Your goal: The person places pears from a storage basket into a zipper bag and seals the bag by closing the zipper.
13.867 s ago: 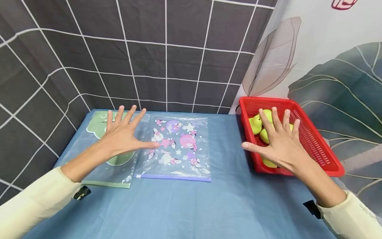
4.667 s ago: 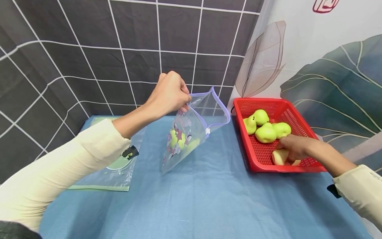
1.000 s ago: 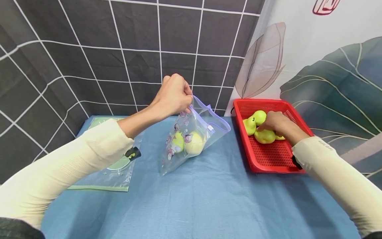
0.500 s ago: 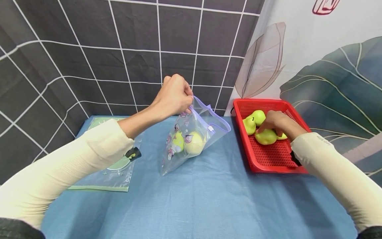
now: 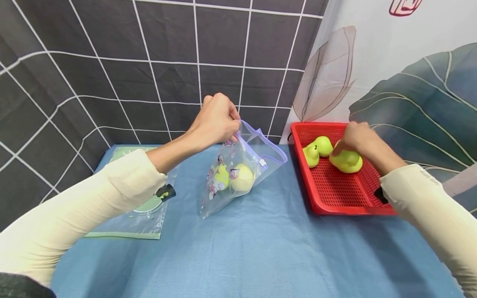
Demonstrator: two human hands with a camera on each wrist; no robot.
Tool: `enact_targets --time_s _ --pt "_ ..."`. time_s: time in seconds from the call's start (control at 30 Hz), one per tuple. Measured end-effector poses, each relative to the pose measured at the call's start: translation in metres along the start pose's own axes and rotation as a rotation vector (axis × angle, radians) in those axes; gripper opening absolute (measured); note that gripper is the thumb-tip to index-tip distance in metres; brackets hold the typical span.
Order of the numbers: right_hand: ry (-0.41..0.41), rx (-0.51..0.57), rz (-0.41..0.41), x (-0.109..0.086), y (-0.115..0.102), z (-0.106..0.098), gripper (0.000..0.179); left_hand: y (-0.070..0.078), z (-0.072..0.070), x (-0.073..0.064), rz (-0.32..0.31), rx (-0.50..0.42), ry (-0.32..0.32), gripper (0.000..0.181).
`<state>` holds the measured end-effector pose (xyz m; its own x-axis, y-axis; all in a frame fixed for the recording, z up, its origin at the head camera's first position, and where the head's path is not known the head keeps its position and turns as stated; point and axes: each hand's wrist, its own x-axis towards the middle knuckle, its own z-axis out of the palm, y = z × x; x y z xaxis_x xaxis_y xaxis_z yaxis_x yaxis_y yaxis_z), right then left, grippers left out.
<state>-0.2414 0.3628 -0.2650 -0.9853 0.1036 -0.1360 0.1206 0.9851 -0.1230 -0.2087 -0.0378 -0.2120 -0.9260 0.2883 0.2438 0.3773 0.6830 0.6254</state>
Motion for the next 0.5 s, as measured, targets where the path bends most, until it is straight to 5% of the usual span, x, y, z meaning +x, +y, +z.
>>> enact_targets --time_s 0.13,0.33,0.5 --pt "0.080 0.044 0.021 -0.010 -0.012 -0.024 0.068 0.002 0.000 0.000 -0.008 -0.009 -0.001 0.028" --pt "0.072 0.148 -0.028 -0.026 -0.041 -0.055 0.079 0.004 0.002 -0.001 -0.018 -0.030 -0.014 0.028" --pt "0.077 0.453 -0.093 -0.045 -0.078 -0.055 0.086 0.004 0.002 -0.001 -0.020 -0.014 -0.010 0.028"
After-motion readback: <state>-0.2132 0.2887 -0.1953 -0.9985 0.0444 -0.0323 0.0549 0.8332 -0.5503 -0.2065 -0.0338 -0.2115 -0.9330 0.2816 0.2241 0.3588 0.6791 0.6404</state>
